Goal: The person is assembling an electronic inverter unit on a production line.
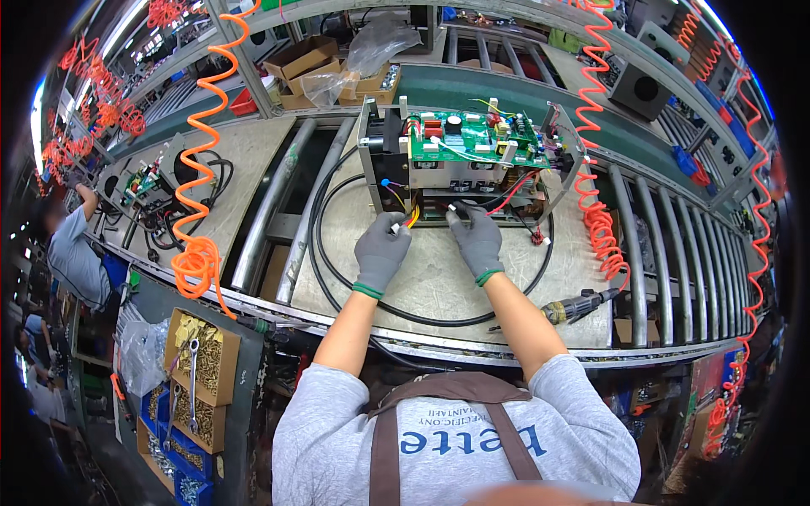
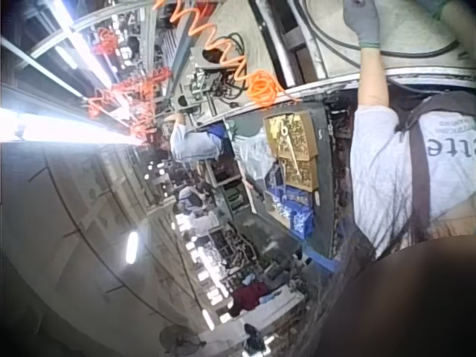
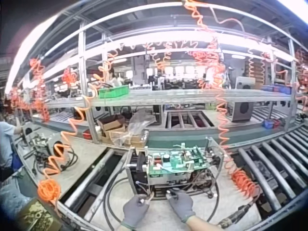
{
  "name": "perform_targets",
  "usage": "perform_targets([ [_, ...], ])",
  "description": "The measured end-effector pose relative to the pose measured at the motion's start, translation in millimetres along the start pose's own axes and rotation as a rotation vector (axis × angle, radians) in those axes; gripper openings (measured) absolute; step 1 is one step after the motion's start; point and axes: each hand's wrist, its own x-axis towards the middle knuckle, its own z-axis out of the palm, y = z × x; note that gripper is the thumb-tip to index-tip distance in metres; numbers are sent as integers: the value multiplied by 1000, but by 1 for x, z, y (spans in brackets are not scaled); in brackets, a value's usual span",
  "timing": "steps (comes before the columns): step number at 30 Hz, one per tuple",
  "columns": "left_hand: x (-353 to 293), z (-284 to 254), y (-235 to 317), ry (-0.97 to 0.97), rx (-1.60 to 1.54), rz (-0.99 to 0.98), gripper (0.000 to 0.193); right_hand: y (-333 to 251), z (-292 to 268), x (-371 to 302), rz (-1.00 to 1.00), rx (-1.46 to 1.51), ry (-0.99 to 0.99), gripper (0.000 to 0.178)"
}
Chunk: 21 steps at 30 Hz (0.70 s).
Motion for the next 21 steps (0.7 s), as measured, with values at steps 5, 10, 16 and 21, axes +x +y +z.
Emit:
perform_targets([
  [5,-6,7,-14,129,342,489,24,-3,10,-17,0,87,54,30],
  [10,-4,12,-23,-183,580,670,29,2,21,-18,-102,-61,92,34],
  [16,-6,32,6,-100,89,110,35,-14,24,0,175,167,86,21],
  [21,11,49,-19,-13,-195,52,32,-57,19,-5,630,1259,-234,19],
])
